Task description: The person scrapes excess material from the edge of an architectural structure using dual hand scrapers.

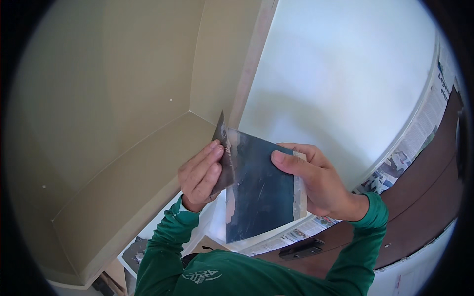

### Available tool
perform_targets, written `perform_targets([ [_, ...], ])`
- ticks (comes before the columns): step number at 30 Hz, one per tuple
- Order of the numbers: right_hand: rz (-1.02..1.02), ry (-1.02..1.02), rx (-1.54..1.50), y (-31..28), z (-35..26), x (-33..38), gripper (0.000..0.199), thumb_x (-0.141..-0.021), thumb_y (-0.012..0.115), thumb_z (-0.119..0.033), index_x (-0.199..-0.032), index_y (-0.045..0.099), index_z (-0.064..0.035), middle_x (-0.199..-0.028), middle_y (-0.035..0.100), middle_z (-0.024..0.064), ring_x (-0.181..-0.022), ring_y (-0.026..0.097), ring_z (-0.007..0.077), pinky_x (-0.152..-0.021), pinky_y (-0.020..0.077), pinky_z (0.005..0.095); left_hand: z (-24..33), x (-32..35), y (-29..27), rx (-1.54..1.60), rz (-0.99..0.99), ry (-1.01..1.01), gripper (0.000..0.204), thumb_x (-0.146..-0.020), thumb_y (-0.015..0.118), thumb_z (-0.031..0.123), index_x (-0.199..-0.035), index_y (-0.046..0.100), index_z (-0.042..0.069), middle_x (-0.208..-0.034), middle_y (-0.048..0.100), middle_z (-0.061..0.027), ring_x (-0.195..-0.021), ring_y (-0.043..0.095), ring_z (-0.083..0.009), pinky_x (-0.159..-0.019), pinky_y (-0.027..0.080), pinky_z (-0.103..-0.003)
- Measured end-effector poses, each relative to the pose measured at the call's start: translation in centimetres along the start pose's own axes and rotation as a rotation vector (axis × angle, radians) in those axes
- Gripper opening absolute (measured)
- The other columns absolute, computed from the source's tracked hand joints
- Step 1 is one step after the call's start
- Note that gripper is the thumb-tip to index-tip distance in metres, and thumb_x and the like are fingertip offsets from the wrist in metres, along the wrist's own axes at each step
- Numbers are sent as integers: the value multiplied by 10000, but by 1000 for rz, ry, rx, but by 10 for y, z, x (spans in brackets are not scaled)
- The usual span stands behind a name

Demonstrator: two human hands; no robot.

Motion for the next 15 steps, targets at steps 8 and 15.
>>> perform_targets([
  [8,-2,-112,-16,-10,-67,-12,268,-980,642,-235,-1107,662,1,-994,714,58,-872,700,163,-827,580,319,-34,6,17,60,-65,-362,282,-934,507,-13,-1163,647,-101,-1161,686,-277,-1060,692,-409,-924,550,-421],
  [15,134,-863,540,-11,-247,20,218,-926,680,-84,-1135,670,-23,-1032,706,39,-923,692,151,-837,545,270,-92,58,-3,341,462,-1201,446,-1075,503,286,-1276,552,-109,-1178,623,-106,-1036,558,-170,-956,436,-287],
])
Point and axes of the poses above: each hand's wrist, its own x-axis away from the middle knuckle, its own y-axis out of the palm, z = x × y, the point moved 9 cm from there along -x, towards the middle knuckle
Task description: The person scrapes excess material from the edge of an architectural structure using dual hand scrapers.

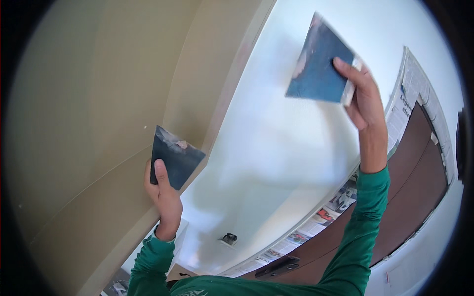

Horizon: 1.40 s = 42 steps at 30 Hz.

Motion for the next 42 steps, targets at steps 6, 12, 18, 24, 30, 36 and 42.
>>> perform_targets([
  [6,-136,-875,1511,85,-38,-35,347,-791,593,54,-1103,710,-41,-1030,636,92,-937,634,273,-761,549,364,-10,1,-5,145,-48,-85,413,-1069,526,281,-1215,582,-101,-1106,630,-90,-989,549,-141,-926,432,-267],
  [12,-146,-907,1782,108,19,-43,260,-804,626,18,-1043,711,-38,-942,578,57,-899,580,239,-712,530,371,-3,3,-3,43,29,-54,401,-1068,530,274,-1196,590,-102,-1082,633,-81,-964,544,-132,-909,433,-258],
  [18,-153,-956,1936,109,47,-49,289,-838,599,-9,-1118,669,3,-976,560,53,-919,556,204,-726,485,332,-9,0,-8,112,86,-95,398,-1068,530,271,-1212,583,-96,-1087,629,-75,-977,537,-125,-913,426,-253],
  [24,-204,-1004,1943,113,62,-45,301,-821,598,-31,-1112,666,5,-1009,559,44,-956,546,207,-773,469,333,-9,-1,-1,208,-13,-134,372,-1068,528,261,-1176,587,-90,-1059,632,-65,-952,550,-112,-878,437,-246],
  [30,-269,-997,1949,125,66,-33,297,-808,602,-48,-1093,678,-15,-1015,566,35,-960,546,203,-769,455,337,-15,-2,-4,247,-3,-136,357,-1062,540,248,-1182,591,-85,-1076,635,-69,-955,553,-114,-872,442,-244],
  [36,-187,-985,2051,118,47,-54,278,-799,618,-10,-1063,702,-37,-952,599,13,-922,557,195,-746,446,331,-19,-1,-9,221,56,-150,364,-1057,551,240,-1200,584,-92,-1097,630,-81,-948,560,-119,-877,445,-239],
  [42,-291,-940,2092,126,68,-46,218,-798,636,-24,-1001,712,-41,-967,615,4,-942,556,186,-752,443,333,-20,0,-8,300,40,-194,381,-1052,559,223,-1250,558,-102,-1117,628,-87,-978,578,-120,-876,474,-246],
])
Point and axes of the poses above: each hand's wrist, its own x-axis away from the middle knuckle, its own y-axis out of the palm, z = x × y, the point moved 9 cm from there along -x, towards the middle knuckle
